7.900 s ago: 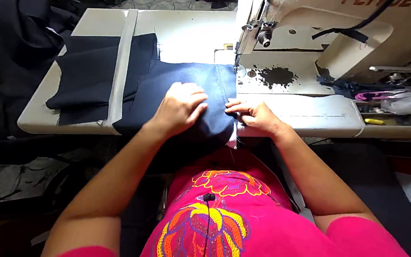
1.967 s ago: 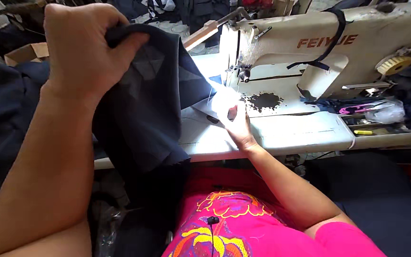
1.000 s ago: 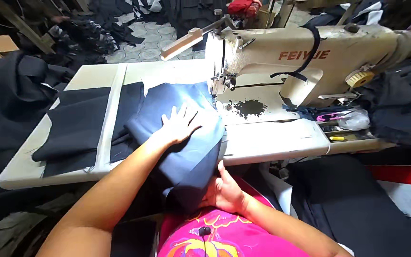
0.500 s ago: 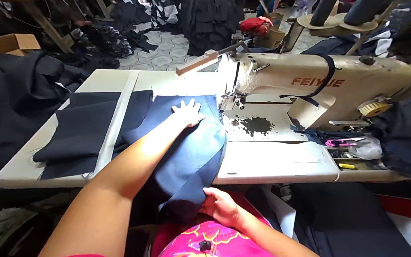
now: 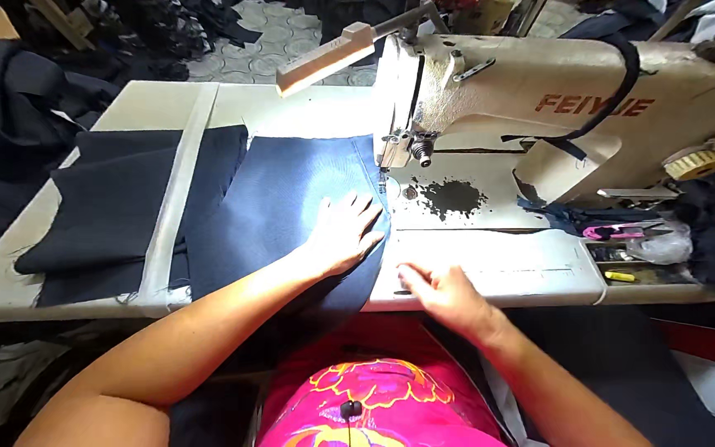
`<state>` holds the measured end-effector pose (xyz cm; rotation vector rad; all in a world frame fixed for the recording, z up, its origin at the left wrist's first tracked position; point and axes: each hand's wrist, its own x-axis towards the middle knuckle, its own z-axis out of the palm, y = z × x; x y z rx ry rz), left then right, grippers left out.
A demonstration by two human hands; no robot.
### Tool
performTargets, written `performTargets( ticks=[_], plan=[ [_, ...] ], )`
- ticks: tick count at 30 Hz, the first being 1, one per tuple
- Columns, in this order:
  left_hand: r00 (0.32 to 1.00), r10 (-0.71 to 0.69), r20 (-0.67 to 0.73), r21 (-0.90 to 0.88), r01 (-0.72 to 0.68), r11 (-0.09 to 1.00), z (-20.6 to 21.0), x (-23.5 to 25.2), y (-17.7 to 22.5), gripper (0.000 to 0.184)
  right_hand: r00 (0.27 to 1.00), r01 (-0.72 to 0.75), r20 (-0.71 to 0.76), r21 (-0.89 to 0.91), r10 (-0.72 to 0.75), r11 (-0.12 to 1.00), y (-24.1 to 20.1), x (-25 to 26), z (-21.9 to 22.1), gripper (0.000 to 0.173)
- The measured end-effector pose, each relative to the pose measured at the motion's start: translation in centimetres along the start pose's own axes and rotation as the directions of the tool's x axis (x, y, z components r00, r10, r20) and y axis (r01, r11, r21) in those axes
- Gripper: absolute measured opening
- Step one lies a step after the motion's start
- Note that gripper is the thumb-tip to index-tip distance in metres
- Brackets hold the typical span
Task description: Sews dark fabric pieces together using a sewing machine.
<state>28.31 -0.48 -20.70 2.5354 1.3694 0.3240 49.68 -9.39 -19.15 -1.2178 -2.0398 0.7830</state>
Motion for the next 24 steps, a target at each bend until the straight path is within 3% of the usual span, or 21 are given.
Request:
performTargets(
  ticks=[1,2,4,10,13,17,24],
  plan=[
    [1.000,-0.005,0.004,0.003,0.005,1.000,0.0,0.0,0.1,0.059,0.988,0.093,-0.108,-0.159,-0.111,0.983,1.3,1.2,-0.6,0.025],
    [1.000,-0.011,0.012,0.003,0.011,1.000,-0.1,0.0,0.2,0.059,0.972,0.161,-0.122,-0.290,-0.203,0.943,2.7,2.5,-1.3,0.026],
    [1.000,-0.012,0.020,0.006,0.012,1.000,-0.1,0.0,0.3,0.059,0.959,0.257,-0.006,-0.391,-0.282,0.884,5.1,4.5,-2.2,0.037],
    [0.999,0.039,-0.036,0.017,-0.038,0.999,-1.4,2.3,-1.0,0.045,0.894,0.446,0.232,-0.381,-0.383,0.810,6.8,7.6,-2.7,0.040],
    [0.999,-0.039,-0.017,0.016,0.039,0.999,-2.2,5.7,-3.5,0.045,0.871,0.490,0.252,-0.413,-0.421,0.767,6.9,7.9,-2.9,0.038],
    [0.991,-0.120,0.052,0.044,0.118,0.992,-3.5,9.7,-6.2,0.048,0.875,0.477,0.267,-0.349,-0.402,0.807,7.1,8.0,-3.1,0.039],
    [0.978,-0.198,0.061,0.076,0.193,0.978,-3.2,11.1,-6.4,0.056,0.862,0.499,0.290,-0.345,-0.415,0.795,7.4,7.8,-3.1,0.040]
  ],
)
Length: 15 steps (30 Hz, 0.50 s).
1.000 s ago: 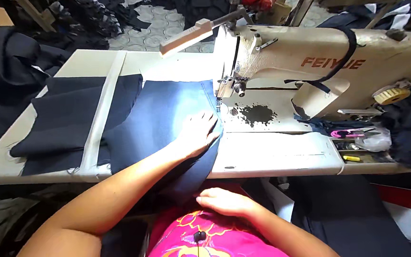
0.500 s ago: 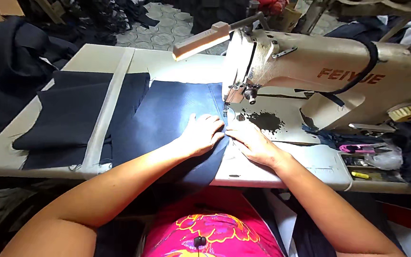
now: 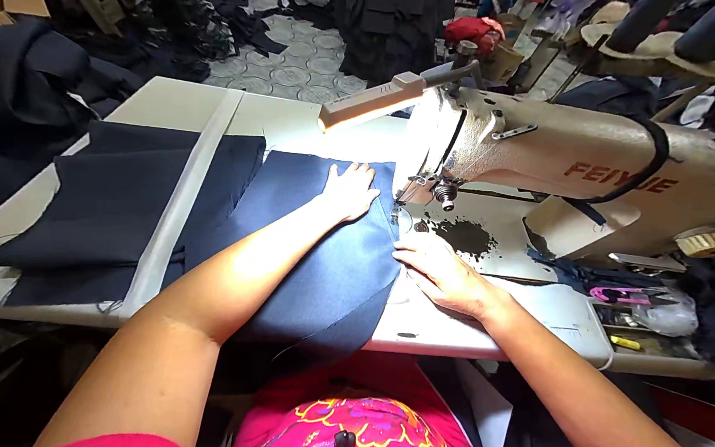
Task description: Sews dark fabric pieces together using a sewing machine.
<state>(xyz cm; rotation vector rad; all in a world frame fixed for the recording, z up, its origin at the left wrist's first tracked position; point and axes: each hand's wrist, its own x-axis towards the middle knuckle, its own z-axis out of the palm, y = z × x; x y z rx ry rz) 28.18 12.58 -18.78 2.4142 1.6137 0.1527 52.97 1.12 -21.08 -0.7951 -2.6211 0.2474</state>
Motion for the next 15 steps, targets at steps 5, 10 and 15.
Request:
performTargets(
  ticks=[5,10,15],
  plan=[
    [0.999,0.026,-0.038,-0.056,-0.028,0.998,0.2,-0.2,-1.0,0.063,0.999,0.037,0.035,-0.009,-0.036,0.999,0.1,0.2,-0.7,0.039],
    [0.962,0.204,-0.182,-0.025,-0.212,0.977,0.2,-3.1,0.4,0.049,0.998,0.054,-0.015,0.037,-0.054,0.998,0.6,0.1,-0.7,0.038],
    [0.840,0.489,-0.234,-0.043,-0.512,0.858,3.3,-10.9,2.7,0.040,1.000,0.019,0.006,0.163,-0.020,0.986,1.3,-0.2,-0.8,0.038]
  ],
)
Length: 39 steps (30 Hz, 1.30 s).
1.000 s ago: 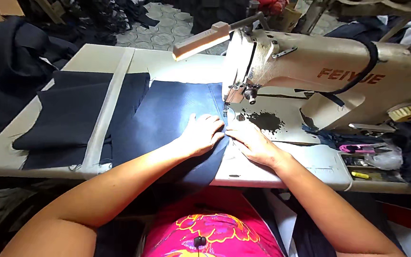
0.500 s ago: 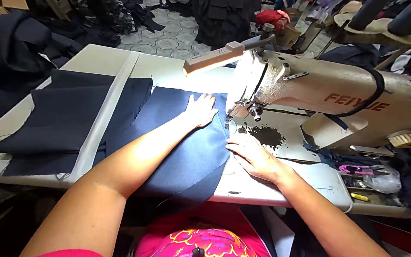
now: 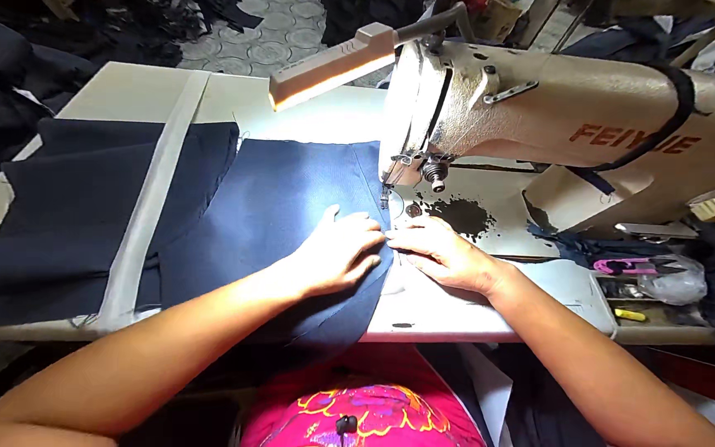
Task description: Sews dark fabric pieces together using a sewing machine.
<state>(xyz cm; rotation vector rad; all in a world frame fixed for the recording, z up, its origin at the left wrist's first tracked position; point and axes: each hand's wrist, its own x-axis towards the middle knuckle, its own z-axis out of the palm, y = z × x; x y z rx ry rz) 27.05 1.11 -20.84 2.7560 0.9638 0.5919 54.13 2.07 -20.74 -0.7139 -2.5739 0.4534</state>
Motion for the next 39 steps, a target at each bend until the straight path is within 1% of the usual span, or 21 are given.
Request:
performTargets(
  ticks=[2,6,11,14,19,24,26,28,30,32,33,34,35,36,37,39],
  plan=[
    [0.997,-0.041,0.067,-0.027,0.043,0.999,0.5,-1.3,0.0,0.051,1.000,-0.007,0.012,0.025,0.007,1.000,0.4,0.1,-0.1,0.038],
    [0.987,-0.085,0.137,-0.006,0.086,0.996,0.2,-1.1,-0.3,0.056,1.000,-0.009,0.015,0.039,0.008,0.999,1.3,0.5,-0.3,0.038],
    [0.986,-0.075,0.152,0.003,0.075,0.997,0.0,0.2,-1.8,0.056,0.999,0.019,-0.037,0.035,-0.018,0.999,3.1,1.3,-0.1,0.037],
    [0.985,-0.059,0.161,0.012,0.058,0.998,0.0,1.0,-3.0,0.055,0.999,0.020,-0.049,-0.009,-0.021,1.000,3.8,1.9,-0.2,0.038],
    [0.983,-0.028,0.183,-0.014,0.031,0.999,-0.7,2.3,-4.8,0.054,0.997,-0.039,-0.074,-0.067,0.034,0.997,3.7,2.5,0.0,0.040],
    [0.987,-0.001,0.159,-0.049,0.009,0.999,-1.0,2.9,-6.1,0.052,0.994,-0.105,-0.053,-0.144,0.098,0.984,3.0,2.6,0.1,0.042],
    [0.984,-0.011,0.180,-0.049,0.020,0.999,-1.3,3.1,-6.2,0.054,0.992,-0.128,-0.036,-0.193,0.123,0.973,2.4,2.5,0.0,0.043],
    [0.971,-0.089,0.220,-0.039,0.099,0.994,-1.9,3.0,-4.9,0.051,0.989,-0.134,-0.085,-0.220,0.118,0.966,1.6,2.1,0.2,0.039],
    [0.948,-0.240,0.211,0.014,0.243,0.970,-2.4,2.6,-2.1,0.048,0.985,-0.112,-0.150,-0.216,0.080,0.970,0.5,1.2,0.5,0.036],
    [0.903,-0.386,0.191,0.021,0.389,0.921,-2.6,1.7,1.5,0.058,0.985,-0.102,-0.156,-0.209,0.070,0.973,-0.7,0.1,0.8,0.036],
    [0.890,-0.420,0.175,0.015,0.424,0.905,-2.4,1.1,3.0,0.059,0.986,-0.106,-0.151,-0.210,0.074,0.972,-1.2,-0.4,1.0,0.036],
    [0.897,-0.420,0.136,0.013,0.423,0.906,-1.9,0.4,4.1,0.057,0.986,-0.112,-0.148,-0.218,0.081,0.969,-1.6,-0.8,1.1,0.037],
    [0.920,-0.386,0.062,0.019,0.386,0.922,-1.1,-0.2,4.9,0.051,0.986,-0.118,-0.146,-0.222,0.086,0.968,-1.8,-1.1,1.1,0.037],
    [0.941,-0.337,-0.013,0.017,0.337,0.941,-0.4,-0.5,5.4,0.042,0.986,-0.114,-0.148,-0.226,0.082,0.967,-2.0,-1.2,1.1,0.038],
    [0.951,-0.304,-0.056,0.012,0.305,0.952,0.0,-0.4,6.0,0.034,0.986,-0.105,-0.151,-0.227,0.071,0.968,-2.1,-1.2,1.1,0.038],
    [0.950,-0.310,-0.047,-0.016,0.310,0.951,0.7,0.1,7.2,0.025,0.989,-0.087,-0.138,-0.225,0.057,0.970,-2.2,-0.9,1.1,0.035]
  ],
)
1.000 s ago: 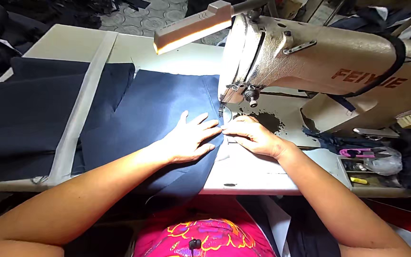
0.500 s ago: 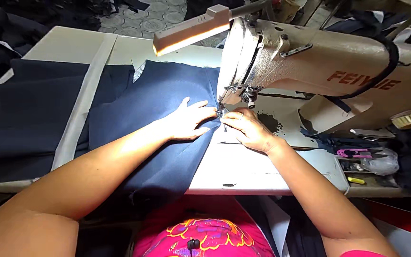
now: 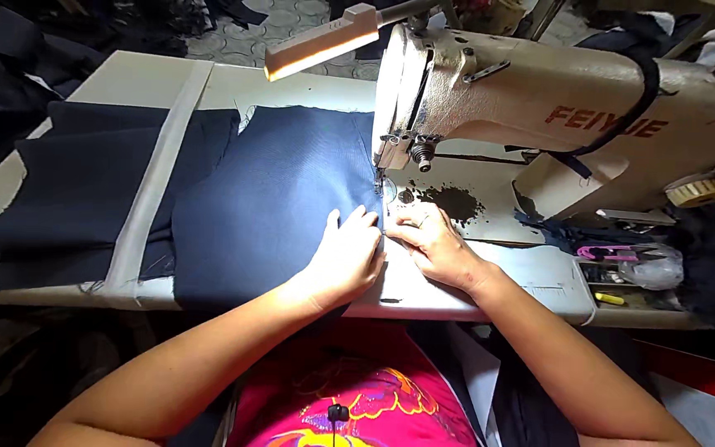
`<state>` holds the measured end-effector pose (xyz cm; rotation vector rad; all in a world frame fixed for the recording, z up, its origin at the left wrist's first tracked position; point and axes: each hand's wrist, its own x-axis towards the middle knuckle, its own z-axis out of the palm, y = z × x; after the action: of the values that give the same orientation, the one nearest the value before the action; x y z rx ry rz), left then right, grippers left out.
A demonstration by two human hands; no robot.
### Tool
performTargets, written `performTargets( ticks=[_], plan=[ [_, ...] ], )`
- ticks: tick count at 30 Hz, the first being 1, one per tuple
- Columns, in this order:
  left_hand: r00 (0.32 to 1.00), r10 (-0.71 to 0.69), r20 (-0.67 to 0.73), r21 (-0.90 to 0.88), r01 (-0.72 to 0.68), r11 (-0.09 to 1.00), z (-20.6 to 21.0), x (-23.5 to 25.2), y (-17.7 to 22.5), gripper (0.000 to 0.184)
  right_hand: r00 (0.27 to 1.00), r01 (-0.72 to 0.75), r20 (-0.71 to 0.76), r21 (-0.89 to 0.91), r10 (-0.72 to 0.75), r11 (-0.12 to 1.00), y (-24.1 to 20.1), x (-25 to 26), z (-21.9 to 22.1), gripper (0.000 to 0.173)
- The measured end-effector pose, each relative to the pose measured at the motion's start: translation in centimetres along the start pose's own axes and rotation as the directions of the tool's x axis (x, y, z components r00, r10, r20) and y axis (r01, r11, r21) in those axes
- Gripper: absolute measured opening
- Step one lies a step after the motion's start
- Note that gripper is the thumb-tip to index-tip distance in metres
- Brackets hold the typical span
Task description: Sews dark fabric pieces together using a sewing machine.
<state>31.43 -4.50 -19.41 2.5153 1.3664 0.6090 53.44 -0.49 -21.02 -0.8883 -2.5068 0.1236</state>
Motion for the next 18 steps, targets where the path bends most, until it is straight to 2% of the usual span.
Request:
performTargets(
  ticks=[2,4,10,15,18],
  plan=[
    [0.999,-0.025,0.024,-0.014,0.025,1.000,1.1,-0.3,0.6,0.026,0.999,0.034,0.022,0.009,-0.034,0.999,0.0,0.3,0.0,0.033],
    [0.998,0.019,-0.057,0.022,-0.018,1.000,2.4,-0.8,0.0,0.029,0.998,0.063,0.020,0.032,-0.064,0.997,0.2,0.5,0.1,0.033],
    [0.996,0.079,-0.039,0.030,-0.078,0.997,1.8,-0.9,-1.8,0.033,0.993,0.121,-0.002,0.080,-0.121,0.989,0.4,1.1,0.4,0.031],
    [0.996,0.084,0.031,0.045,-0.085,0.995,1.5,-0.1,-2.6,0.037,0.999,0.034,-0.027,0.100,-0.032,0.994,0.9,1.6,0.8,0.034],
    [0.995,0.086,0.044,0.055,-0.088,0.995,1.4,0.0,-2.7,0.036,0.999,-0.023,-0.044,0.044,0.025,0.999,0.7,1.3,0.9,0.038]
  ],
)
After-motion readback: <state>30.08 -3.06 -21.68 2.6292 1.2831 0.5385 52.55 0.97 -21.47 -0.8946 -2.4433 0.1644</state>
